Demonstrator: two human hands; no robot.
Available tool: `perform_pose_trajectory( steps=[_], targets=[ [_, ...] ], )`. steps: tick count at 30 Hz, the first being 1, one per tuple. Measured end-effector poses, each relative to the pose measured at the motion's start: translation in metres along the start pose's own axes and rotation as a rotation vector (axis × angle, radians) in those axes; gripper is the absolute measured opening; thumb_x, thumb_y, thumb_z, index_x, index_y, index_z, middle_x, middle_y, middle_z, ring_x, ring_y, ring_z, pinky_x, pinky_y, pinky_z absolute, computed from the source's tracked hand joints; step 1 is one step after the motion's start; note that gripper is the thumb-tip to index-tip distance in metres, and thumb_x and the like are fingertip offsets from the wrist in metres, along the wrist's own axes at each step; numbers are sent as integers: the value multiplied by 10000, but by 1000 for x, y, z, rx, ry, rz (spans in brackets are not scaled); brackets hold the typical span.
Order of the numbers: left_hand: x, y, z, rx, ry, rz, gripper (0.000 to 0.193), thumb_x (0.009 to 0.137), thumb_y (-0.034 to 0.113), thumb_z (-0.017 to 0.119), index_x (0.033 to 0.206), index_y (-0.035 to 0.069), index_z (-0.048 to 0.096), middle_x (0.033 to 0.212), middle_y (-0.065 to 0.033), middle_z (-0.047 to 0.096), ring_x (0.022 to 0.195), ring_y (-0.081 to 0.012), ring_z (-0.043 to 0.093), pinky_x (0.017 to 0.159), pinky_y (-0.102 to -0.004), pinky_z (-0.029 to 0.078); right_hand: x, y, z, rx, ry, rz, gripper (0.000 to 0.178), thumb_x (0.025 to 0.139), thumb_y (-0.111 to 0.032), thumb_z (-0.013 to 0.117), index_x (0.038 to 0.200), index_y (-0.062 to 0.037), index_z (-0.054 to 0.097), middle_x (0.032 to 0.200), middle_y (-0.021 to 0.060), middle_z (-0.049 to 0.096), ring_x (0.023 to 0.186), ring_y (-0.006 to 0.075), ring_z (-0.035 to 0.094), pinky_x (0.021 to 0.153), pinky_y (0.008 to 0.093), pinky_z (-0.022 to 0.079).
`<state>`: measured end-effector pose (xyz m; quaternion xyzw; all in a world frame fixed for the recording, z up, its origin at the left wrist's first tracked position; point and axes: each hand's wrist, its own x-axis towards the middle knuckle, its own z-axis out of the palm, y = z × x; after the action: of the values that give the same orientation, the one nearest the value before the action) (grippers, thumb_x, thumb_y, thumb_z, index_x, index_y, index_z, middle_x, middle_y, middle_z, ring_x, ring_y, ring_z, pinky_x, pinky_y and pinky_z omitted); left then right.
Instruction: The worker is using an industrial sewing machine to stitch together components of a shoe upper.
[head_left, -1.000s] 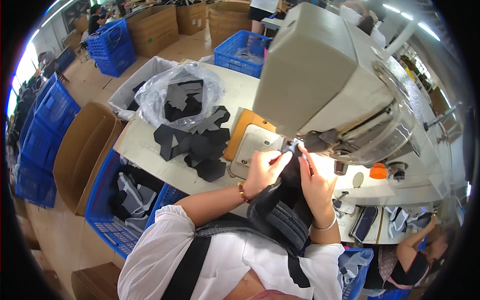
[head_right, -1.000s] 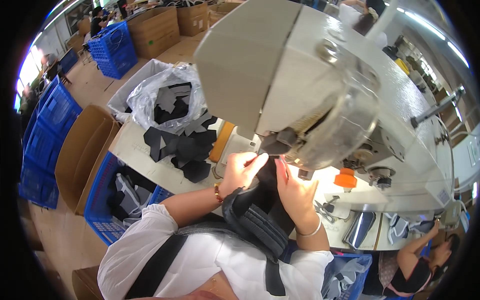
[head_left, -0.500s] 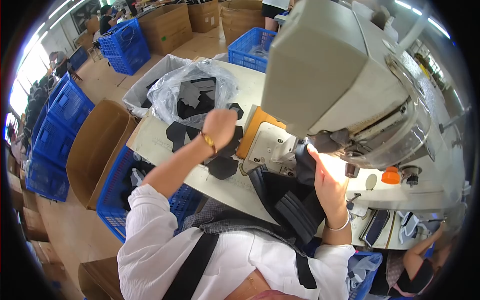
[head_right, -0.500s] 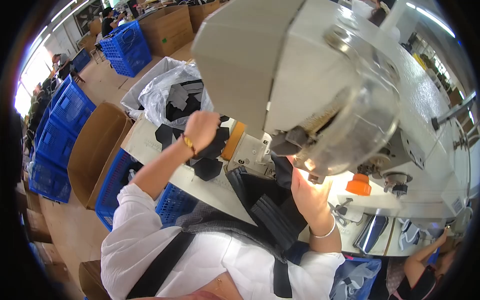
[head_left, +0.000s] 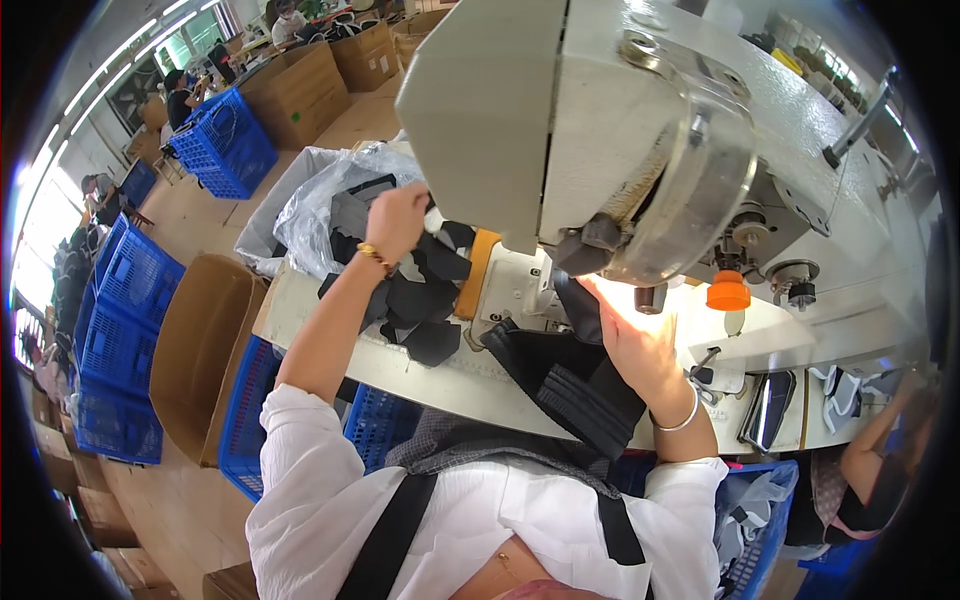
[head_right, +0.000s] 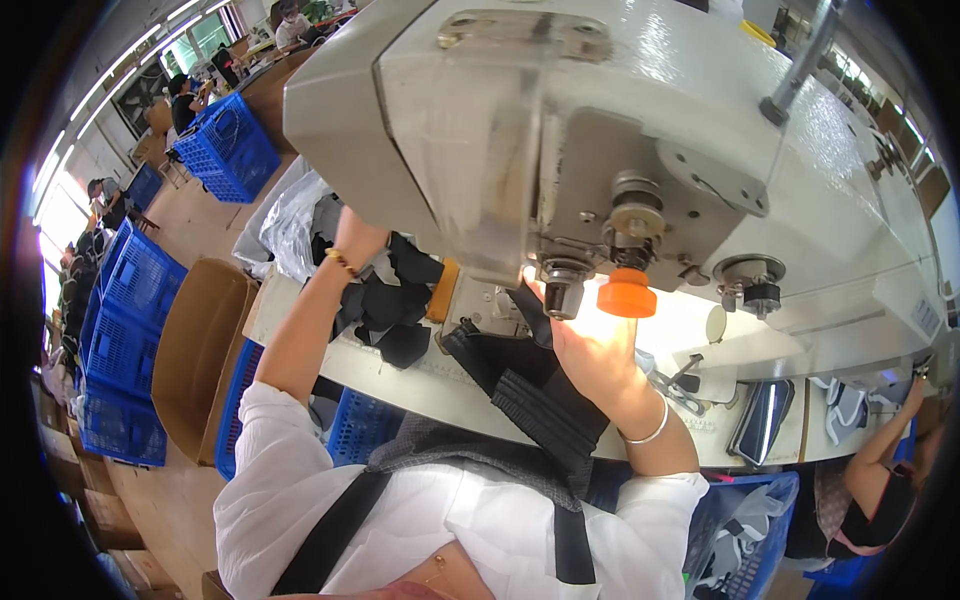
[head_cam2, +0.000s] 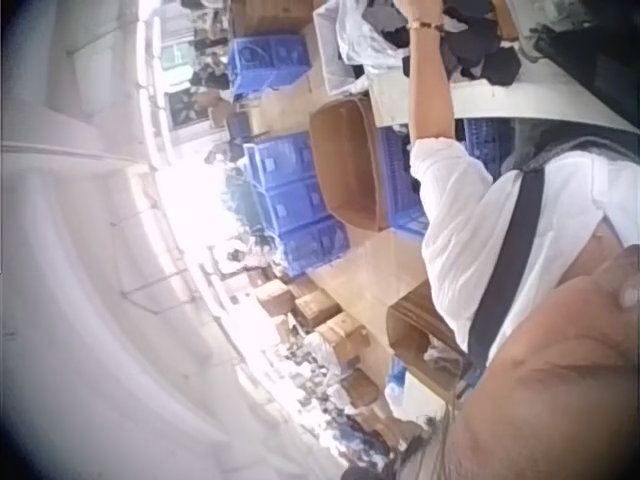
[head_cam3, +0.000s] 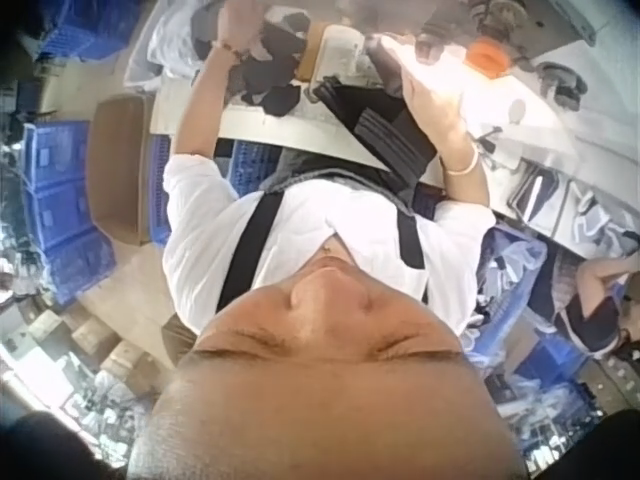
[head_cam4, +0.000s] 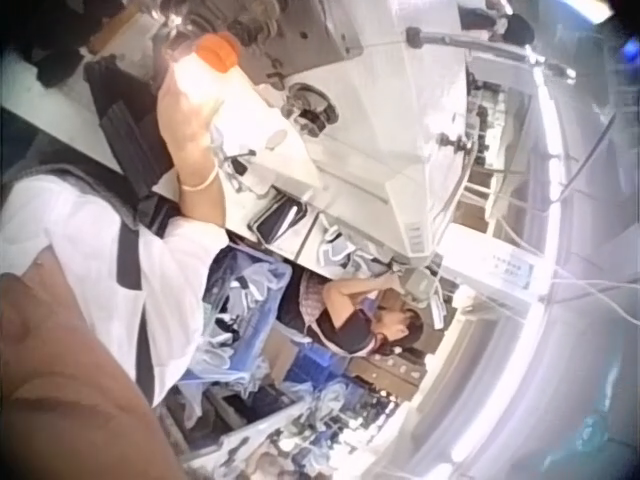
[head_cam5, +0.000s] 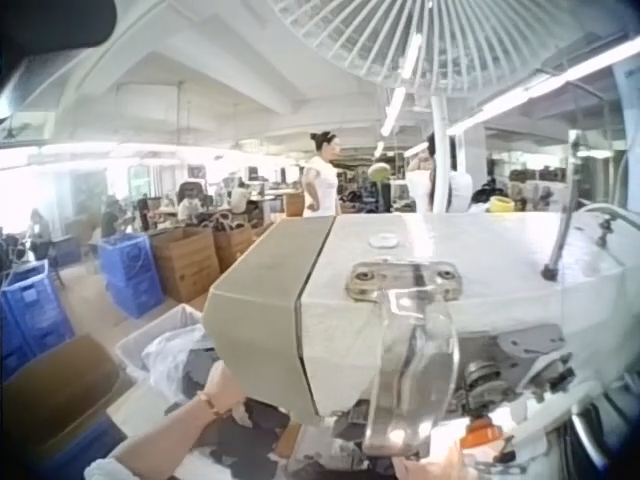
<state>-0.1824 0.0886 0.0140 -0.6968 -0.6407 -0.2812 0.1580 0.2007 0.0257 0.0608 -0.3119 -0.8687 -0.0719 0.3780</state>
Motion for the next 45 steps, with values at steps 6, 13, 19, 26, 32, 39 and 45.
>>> perform_pose_trajectory(
  steps=[6,13,19,26,32,39,45],
  targets=[
    [-11,47,-60,-829,223,-294,111,973,71,668,895,-5,647,705,-6,592,690,-66,588,646,-248,507,-1,1,4,-60,0,10,392,916,-57,668,1279,-196,717,974,2,767,830,229,704,935,456,466],
    [-34,88,-59,-1130,244,-337,163,979,-34,618,1104,25,531,750,26,611,620,-20,517,539,-188,383,-8,0,5,-120,-74,37,417,911,-83,683,1304,-223,708,1031,29,746,825,252,668,863,445,460],
    [-62,135,-76,-1403,-134,-231,117,984,-44,577,1080,-1,628,859,-43,700,752,-129,700,634,-241,537,-17,9,12,-62,-57,6,360,881,-102,707,1238,-147,728,1087,94,720,850,309,646,791,431,454],
    [-66,170,-64,-1137,-289,38,342,941,-55,567,1229,55,715,1012,-111,745,746,-127,677,672,-275,528,-13,7,11,-122,10,-40,241,853,-142,742,1082,-65,738,981,100,698,809,293,632,726,410,448],
    [-53,160,-41,-521,125,510,383,724,-7,789,1096,78,760,937,-73,680,744,-219,645,642,-326,530,-1,2,5,-8,157,-26,162,691,-65,751,843,-82,697,779,70,660,599,281,615,565,428,465],
    [-41,145,-12,-244,313,769,231,736,106,744,965,77,753,983,-101,699,849,-218,698,650,-319,533,-3,6,9,64,134,12,102,710,-71,760,794,-84,704,716,62,653,557,273,613,505,409,442],
    [-41,139,-13,-155,459,865,79,750,53,680,821,87,689,993,-189,721,803,-244,717,603,-263,535,-1,3,6,180,156,21,85,711,-64,756,779,-88,712,657,33,625,483,248,569,453,354,428]
  ],
)
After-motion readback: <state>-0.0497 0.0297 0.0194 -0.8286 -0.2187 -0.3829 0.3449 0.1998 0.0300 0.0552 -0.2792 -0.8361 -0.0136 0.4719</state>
